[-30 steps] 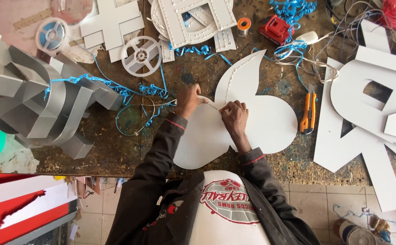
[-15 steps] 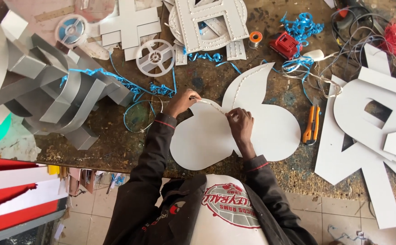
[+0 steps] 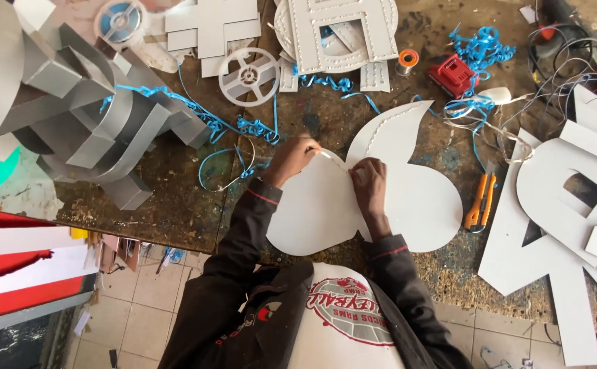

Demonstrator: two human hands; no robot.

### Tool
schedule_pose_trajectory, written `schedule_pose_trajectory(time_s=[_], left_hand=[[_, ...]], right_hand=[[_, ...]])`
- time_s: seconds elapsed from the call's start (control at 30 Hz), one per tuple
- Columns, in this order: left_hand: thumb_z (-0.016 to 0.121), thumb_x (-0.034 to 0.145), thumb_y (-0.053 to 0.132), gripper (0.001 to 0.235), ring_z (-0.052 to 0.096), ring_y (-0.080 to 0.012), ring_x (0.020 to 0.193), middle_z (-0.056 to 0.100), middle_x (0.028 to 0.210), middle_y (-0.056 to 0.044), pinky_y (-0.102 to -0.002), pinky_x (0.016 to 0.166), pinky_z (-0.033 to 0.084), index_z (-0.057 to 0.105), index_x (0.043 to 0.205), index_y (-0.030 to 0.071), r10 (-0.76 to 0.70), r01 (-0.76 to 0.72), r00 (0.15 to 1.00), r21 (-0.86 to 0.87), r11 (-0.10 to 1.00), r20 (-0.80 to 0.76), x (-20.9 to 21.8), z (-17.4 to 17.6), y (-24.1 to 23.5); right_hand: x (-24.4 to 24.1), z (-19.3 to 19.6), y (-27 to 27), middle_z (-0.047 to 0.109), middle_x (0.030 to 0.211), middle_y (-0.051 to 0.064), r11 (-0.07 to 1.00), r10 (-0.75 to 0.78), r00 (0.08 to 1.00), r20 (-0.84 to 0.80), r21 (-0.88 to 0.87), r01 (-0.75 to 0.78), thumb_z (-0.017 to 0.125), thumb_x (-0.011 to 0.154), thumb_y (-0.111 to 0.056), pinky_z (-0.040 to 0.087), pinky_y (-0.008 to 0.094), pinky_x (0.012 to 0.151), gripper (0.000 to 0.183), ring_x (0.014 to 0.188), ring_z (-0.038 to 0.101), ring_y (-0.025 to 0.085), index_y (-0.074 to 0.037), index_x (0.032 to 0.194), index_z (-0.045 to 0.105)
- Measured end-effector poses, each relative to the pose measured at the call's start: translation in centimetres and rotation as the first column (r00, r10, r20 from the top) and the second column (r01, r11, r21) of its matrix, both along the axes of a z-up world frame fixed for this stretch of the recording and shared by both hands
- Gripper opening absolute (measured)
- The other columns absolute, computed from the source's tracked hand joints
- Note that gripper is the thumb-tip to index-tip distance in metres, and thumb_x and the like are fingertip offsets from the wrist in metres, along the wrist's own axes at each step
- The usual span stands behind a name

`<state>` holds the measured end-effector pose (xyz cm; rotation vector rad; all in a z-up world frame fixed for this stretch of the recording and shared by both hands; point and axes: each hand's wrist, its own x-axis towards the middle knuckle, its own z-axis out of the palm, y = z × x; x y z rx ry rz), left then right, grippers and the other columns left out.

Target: Applying flexible LED light strips to the perimeter of a butterfly-shaped sign by peeling the adhesive backing and pressing it onto the surface.

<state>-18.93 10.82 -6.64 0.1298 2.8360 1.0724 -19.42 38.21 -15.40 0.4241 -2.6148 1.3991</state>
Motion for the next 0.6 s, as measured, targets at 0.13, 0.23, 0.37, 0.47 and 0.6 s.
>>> schedule_pose_trajectory(time_s=[0.13, 0.23, 0.37, 0.47, 0.6], left_hand=[[0.065, 0.119, 0.026, 0.036, 0.076, -0.0515, 0.119, 0.079, 0.125, -0.028, -0.063, 0.1, 0.059, 0.08, 0.136, -0.001, 0.028, -0.06, 0.967, 0.121, 0.991, 0.253, -0.2, 0.1, -1.4], [0.061, 0.118, 0.032, 0.048, 0.071, -0.0587, 0.127, 0.075, 0.135, -0.036, -0.07, 0.104, 0.057, 0.074, 0.142, -0.007, -0.058, -0.006, 0.917, 0.159, 0.987, 0.394, 0.6, 8.1, -0.2], [0.059, 0.119, 0.023, 0.039, 0.078, -0.0512, 0.111, 0.079, 0.124, -0.032, -0.063, 0.091, 0.06, 0.077, 0.138, -0.006, 0.003, -0.035, 0.926, 0.079, 0.996, 0.377, -0.6, 5.2, 0.1], [0.061, 0.119, 0.03, 0.043, 0.078, -0.0389, 0.09, 0.082, 0.107, -0.026, -0.054, 0.076, 0.057, 0.079, 0.135, -0.005, -0.002, -0.031, 0.926, 0.081, 0.996, 0.378, -1.3, 6.0, 0.9], [0.068, 0.109, 0.041, 0.048, 0.078, -0.0507, 0.112, 0.083, 0.115, -0.027, -0.062, 0.088, 0.061, 0.083, 0.127, 0.0, 0.067, -0.065, 0.903, -0.02, 0.998, 0.424, -1.0, 6.7, 1.2]], right_hand=[[1.1, 1.0, 0.7, 0.062, 0.122, 0.007, 0.997, -0.074, 0.997, 0.022, 0.003, 0.074, 0.094, 0.096, -0.015, 0.053, 0.049, 0.109, 0.018, 0.125, 0.061, 0.034, -0.014, 0.102, 0.077], [0.9, 0.4, 0.7, 0.061, 0.12, 0.006, 0.998, -0.055, 0.998, 0.012, 0.02, 0.055, 0.093, 0.097, -0.018, 0.054, 0.048, 0.107, 0.017, 0.124, 0.061, 0.033, -0.016, 0.103, 0.077], [0.6, 0.6, 1.1, 0.06, 0.12, 0.007, 1.0, -0.018, 1.0, 0.022, 0.008, 0.018, 0.094, 0.096, -0.017, 0.054, 0.049, 0.107, 0.019, 0.124, 0.061, 0.034, -0.015, 0.102, 0.076], [-0.5, -0.1, 1.2, 0.06, 0.12, 0.007, 1.0, 0.008, 1.0, 0.016, 0.0, -0.008, 0.094, 0.095, -0.016, 0.055, 0.051, 0.108, 0.02, 0.125, 0.062, 0.035, -0.014, 0.101, 0.075], [-0.2, -1.1, 1.7, 0.062, 0.115, 0.008, 1.0, 0.017, 1.0, 0.018, 0.006, -0.017, 0.096, 0.091, -0.014, 0.056, 0.052, 0.105, 0.022, 0.122, 0.064, 0.038, -0.013, 0.098, 0.075]])
